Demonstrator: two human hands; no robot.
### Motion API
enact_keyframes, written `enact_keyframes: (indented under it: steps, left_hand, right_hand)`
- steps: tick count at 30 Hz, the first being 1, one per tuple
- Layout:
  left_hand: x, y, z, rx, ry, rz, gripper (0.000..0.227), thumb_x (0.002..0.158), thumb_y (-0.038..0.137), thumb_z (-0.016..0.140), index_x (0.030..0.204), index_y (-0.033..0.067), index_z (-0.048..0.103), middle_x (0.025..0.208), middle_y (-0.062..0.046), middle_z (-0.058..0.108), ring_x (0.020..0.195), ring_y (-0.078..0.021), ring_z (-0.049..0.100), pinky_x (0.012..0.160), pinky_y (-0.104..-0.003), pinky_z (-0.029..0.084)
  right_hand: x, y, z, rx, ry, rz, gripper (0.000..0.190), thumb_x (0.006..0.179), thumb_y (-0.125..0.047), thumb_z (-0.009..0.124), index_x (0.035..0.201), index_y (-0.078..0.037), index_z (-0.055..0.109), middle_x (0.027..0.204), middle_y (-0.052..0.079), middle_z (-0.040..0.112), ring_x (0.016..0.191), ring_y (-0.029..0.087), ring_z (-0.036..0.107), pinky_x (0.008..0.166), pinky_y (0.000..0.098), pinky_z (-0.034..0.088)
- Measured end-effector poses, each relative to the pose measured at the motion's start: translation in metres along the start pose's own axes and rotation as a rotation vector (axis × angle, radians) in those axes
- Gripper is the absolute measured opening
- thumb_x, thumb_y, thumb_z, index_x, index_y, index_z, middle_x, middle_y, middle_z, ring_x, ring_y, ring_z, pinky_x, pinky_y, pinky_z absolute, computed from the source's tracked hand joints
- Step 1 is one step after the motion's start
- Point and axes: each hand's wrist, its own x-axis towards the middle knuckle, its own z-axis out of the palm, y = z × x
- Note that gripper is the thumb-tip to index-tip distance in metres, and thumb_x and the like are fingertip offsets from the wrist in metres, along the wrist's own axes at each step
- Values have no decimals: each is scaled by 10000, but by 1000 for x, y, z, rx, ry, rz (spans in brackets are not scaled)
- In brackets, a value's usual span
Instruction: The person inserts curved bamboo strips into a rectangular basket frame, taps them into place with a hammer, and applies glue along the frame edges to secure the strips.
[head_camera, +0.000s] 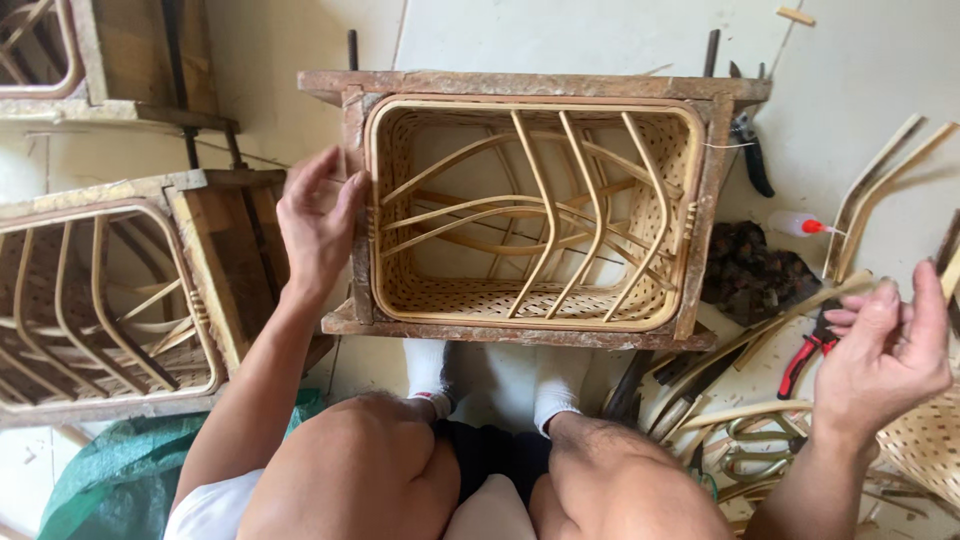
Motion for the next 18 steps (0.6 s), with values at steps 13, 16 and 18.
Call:
enact_keyframes:
  steps: [13, 16, 18]
  left_hand:
    - [78, 63, 69, 740, -373, 872, 531, 997, 235, 775, 1417, -44, 610, 1380, -254, 642, 1298, -365, 563, 1166, -558, 381]
    - [79, 50, 67, 704, -324, 981, 447, 1093, 235, 732, 1444, -15, 616, 1464, -213, 628, 1403, -326, 560, 1261, -522, 385]
    - [74, 37, 62, 804, -241, 1101, 320, 1168, 178, 676, 1437, 7, 648, 1476, -195, 633, 1435, -332, 549, 1296, -506, 384]
  right_hand:
    - [-24, 36, -34, 33, 241, 150, 231, 1220, -35, 600, 1423, 68, 643, 949, 91, 668, 779, 101, 623, 693, 248, 552]
    - [-16, 43, -48, 3, 290, 156, 245, 1221, -67, 597, 1427, 55, 651, 1023, 84, 685, 831, 106, 646, 722, 261, 575]
    - [-9, 53, -49, -4, 277, 188, 235, 1227, -91, 608, 1413, 41, 664, 1021, 74, 687, 833, 105, 652, 716, 256, 568]
